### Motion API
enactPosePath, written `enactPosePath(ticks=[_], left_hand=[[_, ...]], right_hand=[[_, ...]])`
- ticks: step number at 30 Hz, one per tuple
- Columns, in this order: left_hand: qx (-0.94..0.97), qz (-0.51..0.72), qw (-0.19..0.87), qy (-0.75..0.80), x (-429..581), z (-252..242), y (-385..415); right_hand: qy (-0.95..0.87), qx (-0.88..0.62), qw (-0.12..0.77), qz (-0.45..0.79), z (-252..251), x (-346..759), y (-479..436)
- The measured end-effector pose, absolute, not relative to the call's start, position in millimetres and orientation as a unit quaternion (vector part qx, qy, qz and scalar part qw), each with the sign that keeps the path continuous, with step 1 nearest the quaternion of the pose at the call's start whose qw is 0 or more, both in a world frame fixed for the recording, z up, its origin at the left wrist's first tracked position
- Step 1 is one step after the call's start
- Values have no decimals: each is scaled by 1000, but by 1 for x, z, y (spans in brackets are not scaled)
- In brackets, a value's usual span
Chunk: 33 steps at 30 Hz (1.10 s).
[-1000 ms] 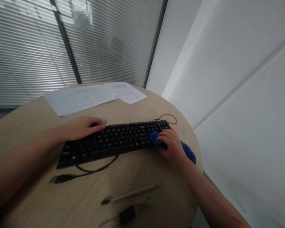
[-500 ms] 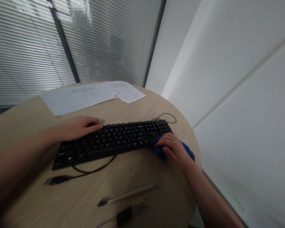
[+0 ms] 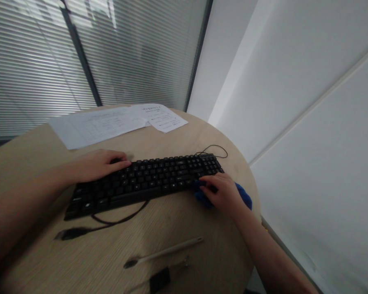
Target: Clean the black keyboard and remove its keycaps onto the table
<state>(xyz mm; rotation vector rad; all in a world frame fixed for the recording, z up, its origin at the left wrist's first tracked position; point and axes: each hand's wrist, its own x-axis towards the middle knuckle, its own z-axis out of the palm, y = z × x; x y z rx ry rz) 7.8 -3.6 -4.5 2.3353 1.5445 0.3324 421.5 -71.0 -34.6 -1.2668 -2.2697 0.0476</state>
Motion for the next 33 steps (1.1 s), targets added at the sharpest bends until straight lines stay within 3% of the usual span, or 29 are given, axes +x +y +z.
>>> enactPosePath(ticks=[7,11,15,18,20,26,33], left_hand=[[814,89,159,551,10,1,-6],[819,82,157,546,10,-1,-5],[819,80,157,546,10,-3,-4],[818,91,161,545,10,-2,-5],[815,101,160,547,10,-2,-5],[809,92,173,554,11,-3,-6],[809,87,158,560,11,-3,-5]], right_hand=[[-853,-457,252,4,-30,419,-71],[-817,-432,375,68,-28,426,-73],[-713,-417,518,222,-26,434,-77],[-647,-405,579,285,-25,435,-78],[-645,-436,566,271,-25,434,-77],[-764,-504,394,84,-35,423,-66],[-807,-475,350,-8,-40,412,-62]])
